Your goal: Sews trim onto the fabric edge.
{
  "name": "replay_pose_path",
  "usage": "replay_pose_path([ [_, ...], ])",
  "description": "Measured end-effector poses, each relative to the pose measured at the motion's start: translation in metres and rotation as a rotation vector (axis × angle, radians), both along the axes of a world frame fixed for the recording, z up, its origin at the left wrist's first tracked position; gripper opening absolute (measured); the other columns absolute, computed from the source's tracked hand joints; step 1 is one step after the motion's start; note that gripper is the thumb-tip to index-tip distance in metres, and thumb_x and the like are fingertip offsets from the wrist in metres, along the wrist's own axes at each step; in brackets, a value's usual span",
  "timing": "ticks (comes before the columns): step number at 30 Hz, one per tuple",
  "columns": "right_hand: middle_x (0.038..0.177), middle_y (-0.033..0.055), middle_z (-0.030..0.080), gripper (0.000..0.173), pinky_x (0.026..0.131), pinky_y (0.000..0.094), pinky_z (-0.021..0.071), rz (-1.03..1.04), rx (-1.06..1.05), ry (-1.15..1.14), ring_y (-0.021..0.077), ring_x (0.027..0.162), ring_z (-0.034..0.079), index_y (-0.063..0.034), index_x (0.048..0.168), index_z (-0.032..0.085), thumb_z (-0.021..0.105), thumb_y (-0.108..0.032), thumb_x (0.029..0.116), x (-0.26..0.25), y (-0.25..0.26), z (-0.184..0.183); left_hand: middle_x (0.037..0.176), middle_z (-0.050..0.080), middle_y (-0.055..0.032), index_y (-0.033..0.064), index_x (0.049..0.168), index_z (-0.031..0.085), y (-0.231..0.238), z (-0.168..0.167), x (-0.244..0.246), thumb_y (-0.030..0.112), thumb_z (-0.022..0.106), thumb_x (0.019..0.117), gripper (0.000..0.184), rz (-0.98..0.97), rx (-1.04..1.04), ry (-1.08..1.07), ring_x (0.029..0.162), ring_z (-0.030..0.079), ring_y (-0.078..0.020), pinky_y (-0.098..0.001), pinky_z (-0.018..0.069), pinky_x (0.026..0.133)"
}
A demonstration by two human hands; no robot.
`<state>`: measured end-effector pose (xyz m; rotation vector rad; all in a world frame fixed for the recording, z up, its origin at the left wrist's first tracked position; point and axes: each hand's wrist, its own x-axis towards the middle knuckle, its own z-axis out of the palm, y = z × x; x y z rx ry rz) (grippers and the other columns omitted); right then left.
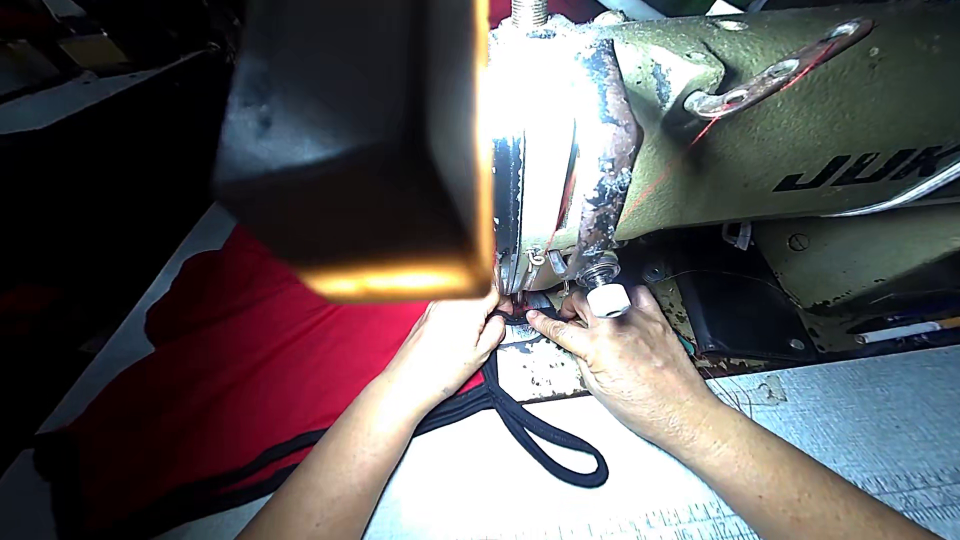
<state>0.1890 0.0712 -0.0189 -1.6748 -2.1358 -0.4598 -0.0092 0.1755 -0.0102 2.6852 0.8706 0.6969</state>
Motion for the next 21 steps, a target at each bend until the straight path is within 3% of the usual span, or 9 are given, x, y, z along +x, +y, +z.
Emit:
replay_pose_path([
  [5, 0.1, 0.0044, 0.07, 0.044, 0.076, 0.0462, 0.0448, -0.008, -0.025, 0.025, 0.0269, 0.093, 0.065, -0.0339, 0.122, 0.077, 0.06, -0.01, 0.0888, -0.0005, 0.0004, 0.0003, 0.086, 0.07, 0.0074, 0.0181, 0.092, 0.077, 0.0024, -0.0009, -0.0052, 0.02, 0.054, 0.0971, 0.023, 0.024, -0.097, -0.07, 0.085, 0.065, -0.0005, -0.0249, 0.0516, 0.074],
  [7, 0.101, 0.0056, 0.07, 0.044, 0.077, 0.0475, 0.0453, -0.009, -0.035, 0.034, 0.0283, 0.093, 0.065, -0.0332, 0.123, 0.077, 0.059, -0.01, 0.0907, -0.0007, 0.0003, 0.0003, 0.089, 0.07, 0.0072, 0.0159, 0.091, 0.076, 0.0028, 0.0019, -0.0031, 0.014, 0.056, 0.0946, 0.021, -0.016, -0.103, -0.121, 0.088, 0.063, 0.0021, -0.0191, 0.0491, 0.077],
  [11, 0.103, 0.0063, 0.069, 0.041, 0.079, 0.0477, 0.0458, 0.0, -0.044, 0.055, 0.0283, 0.095, 0.064, -0.0318, 0.124, 0.076, 0.057, -0.011, 0.0934, -0.0009, 0.0008, 0.0003, 0.099, 0.067, 0.0035, 0.0136, 0.093, 0.075, 0.0006, 0.0017, -0.0007, 0.015, 0.054, 0.0968, 0.021, 0.009, -0.093, -0.097, 0.098, 0.062, -0.0031, -0.0236, 0.0486, 0.085],
  [14, 0.105, 0.0066, 0.07, 0.041, 0.081, 0.049, 0.048, 0.002, -0.052, 0.114, 0.0285, 0.098, 0.066, -0.0316, 0.123, 0.077, 0.055, -0.012, 0.0938, 0.0005, 0.0013, -0.001, 0.1, 0.063, 0.0004, 0.0128, 0.098, 0.071, 0.0, 0.0, 0.0013, 0.02, 0.051, 0.0968, 0.021, 0.037, -0.024, -0.006, 0.099, 0.062, -0.0098, -0.0305, 0.0504, 0.084],
  [17, 0.103, 0.0043, 0.07, 0.037, 0.084, 0.049, 0.0496, -0.003, -0.055, 0.218, 0.0261, 0.098, 0.066, -0.0282, 0.119, 0.078, 0.055, -0.014, 0.0931, 0.0013, 0.001, -0.0027, 0.1, 0.064, 0.0011, 0.013, 0.096, 0.072, 0.0012, 0.0006, 0.0025, 0.026, 0.054, 0.0927, 0.022, 0.032, -0.037, 0.008, 0.102, 0.059, -0.0126, -0.0321, 0.0477, 0.087],
  [21, 0.097, 0.0046, 0.07, 0.035, 0.08, 0.0479, 0.0498, -0.027, -0.046, 0.212, 0.0257, 0.092, 0.066, -0.0243, 0.117, 0.079, 0.057, -0.014, 0.0919, -0.0004, 0.0009, 0.0008, 0.096, 0.063, 0.0006, 0.0111, 0.092, 0.071, -0.0007, 0.0039, 0.0047, 0.019, 0.055, 0.0928, 0.018, 0.028, -0.025, 0.011, 0.1, 0.06, -0.0132, -0.029, 0.0491, 0.088],
])
